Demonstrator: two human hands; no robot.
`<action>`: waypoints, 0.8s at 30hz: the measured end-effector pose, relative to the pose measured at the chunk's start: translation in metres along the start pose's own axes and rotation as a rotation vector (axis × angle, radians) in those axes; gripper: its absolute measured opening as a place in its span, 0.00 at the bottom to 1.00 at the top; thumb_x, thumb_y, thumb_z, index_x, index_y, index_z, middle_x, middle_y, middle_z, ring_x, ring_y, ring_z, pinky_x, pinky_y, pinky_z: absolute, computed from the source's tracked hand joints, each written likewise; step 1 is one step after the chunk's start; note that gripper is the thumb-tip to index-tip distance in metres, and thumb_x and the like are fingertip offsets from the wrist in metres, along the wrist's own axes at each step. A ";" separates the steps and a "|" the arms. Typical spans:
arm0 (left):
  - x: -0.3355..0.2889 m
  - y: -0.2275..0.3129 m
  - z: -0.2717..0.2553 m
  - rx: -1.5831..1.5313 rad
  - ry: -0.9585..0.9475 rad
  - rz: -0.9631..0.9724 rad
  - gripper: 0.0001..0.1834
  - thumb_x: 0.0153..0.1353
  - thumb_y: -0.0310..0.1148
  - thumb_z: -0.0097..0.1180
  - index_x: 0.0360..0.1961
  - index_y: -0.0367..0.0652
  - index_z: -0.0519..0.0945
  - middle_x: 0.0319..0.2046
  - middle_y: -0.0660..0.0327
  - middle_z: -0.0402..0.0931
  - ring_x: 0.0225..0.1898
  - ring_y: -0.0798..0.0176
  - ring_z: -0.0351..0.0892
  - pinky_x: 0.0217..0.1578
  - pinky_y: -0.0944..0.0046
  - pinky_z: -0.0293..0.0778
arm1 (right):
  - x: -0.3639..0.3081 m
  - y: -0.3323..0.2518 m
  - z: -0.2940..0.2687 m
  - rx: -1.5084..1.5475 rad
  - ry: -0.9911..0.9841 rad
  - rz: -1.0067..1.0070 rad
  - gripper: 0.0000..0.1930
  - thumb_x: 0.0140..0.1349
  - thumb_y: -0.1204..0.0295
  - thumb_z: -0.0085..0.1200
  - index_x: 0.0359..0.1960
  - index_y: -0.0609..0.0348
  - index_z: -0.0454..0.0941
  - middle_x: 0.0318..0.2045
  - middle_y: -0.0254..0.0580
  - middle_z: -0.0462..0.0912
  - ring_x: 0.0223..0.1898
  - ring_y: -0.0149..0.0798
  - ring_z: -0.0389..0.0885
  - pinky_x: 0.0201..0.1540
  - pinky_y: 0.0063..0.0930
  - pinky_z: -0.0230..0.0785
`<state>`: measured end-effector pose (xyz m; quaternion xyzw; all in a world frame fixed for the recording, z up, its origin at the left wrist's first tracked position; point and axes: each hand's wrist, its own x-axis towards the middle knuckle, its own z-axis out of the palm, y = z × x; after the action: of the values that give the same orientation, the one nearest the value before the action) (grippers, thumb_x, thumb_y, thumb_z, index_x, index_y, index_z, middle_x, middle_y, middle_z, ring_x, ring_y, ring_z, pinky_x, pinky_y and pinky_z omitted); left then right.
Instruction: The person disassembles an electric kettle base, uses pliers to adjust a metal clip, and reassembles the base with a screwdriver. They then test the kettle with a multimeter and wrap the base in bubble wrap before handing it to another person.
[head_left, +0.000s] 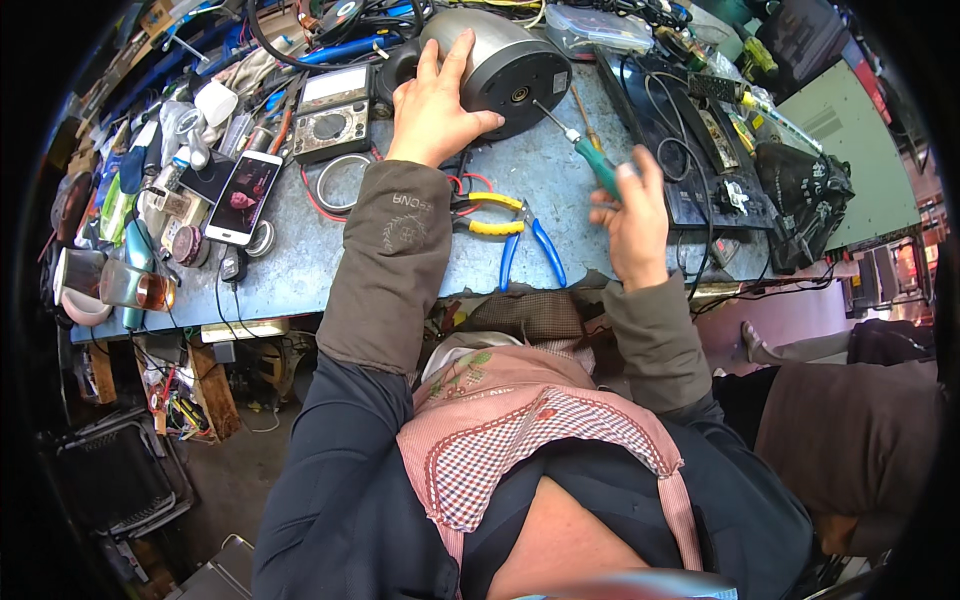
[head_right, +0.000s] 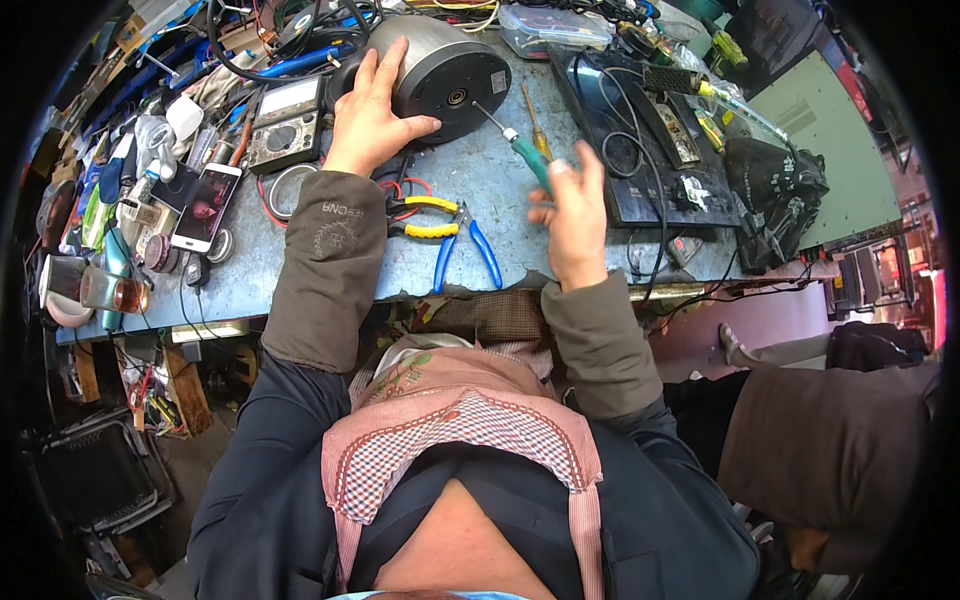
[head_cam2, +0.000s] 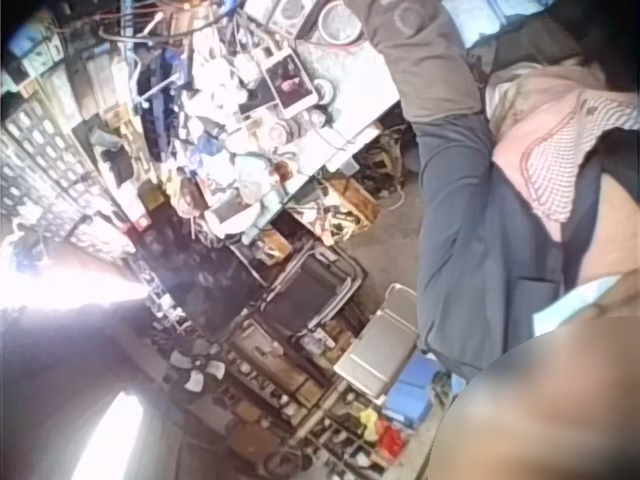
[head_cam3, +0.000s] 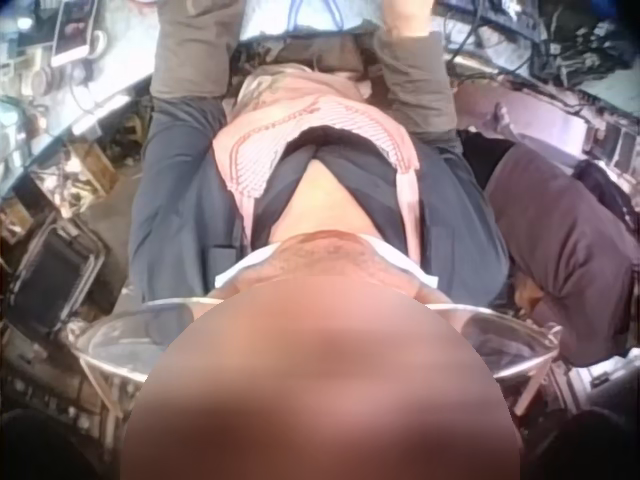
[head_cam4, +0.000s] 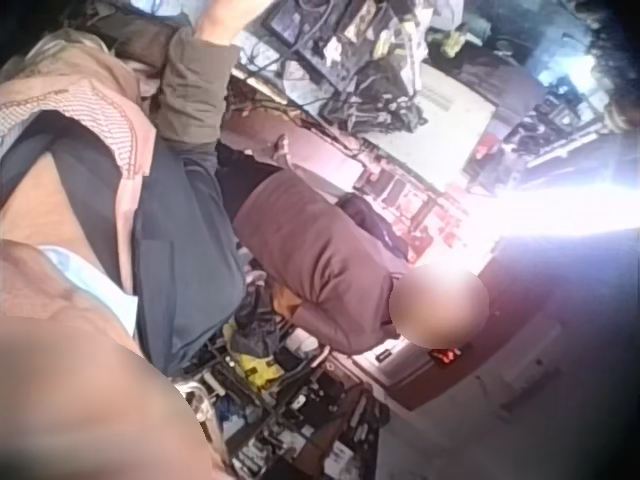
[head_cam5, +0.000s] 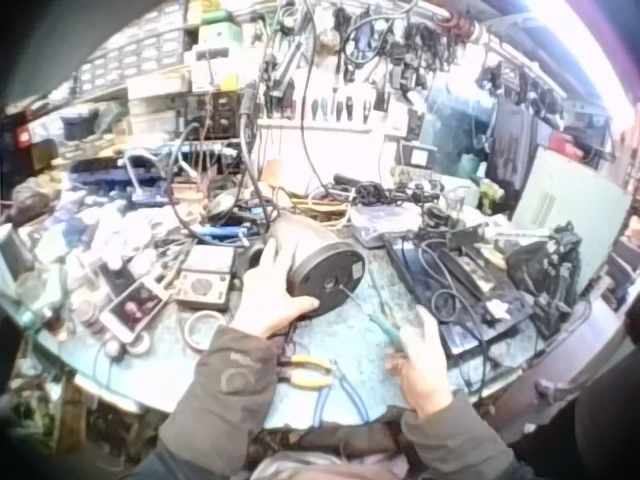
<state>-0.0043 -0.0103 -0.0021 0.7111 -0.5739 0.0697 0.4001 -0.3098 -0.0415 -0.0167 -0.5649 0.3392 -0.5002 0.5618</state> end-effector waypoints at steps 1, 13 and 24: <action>-0.001 0.000 0.001 -0.002 -0.004 0.000 0.68 0.44 0.50 0.86 0.87 0.67 0.60 0.84 0.36 0.57 0.78 0.30 0.69 0.77 0.41 0.64 | 0.005 0.015 0.006 -0.292 0.075 -0.396 0.23 0.82 0.68 0.57 0.74 0.59 0.71 0.36 0.41 0.85 0.26 0.27 0.77 0.27 0.26 0.69; 0.000 -0.001 -0.003 -0.015 0.024 0.012 0.68 0.44 0.49 0.86 0.87 0.66 0.61 0.84 0.35 0.57 0.78 0.33 0.71 0.78 0.42 0.63 | -0.006 -0.020 0.018 0.095 0.071 0.259 0.23 0.86 0.63 0.54 0.74 0.61 0.71 0.40 0.38 0.83 0.32 0.28 0.77 0.35 0.24 0.71; -0.001 -0.004 0.004 -0.042 0.046 0.035 0.68 0.43 0.49 0.87 0.86 0.67 0.63 0.82 0.32 0.59 0.75 0.33 0.75 0.76 0.39 0.63 | -0.020 -0.004 0.021 -0.278 0.068 -0.178 0.29 0.79 0.69 0.63 0.76 0.61 0.68 0.48 0.46 0.85 0.38 0.32 0.82 0.41 0.28 0.77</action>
<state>-0.0029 -0.0120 -0.0071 0.6908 -0.5782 0.0808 0.4267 -0.2956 -0.0159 -0.0138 -0.6479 0.3726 -0.5149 0.4198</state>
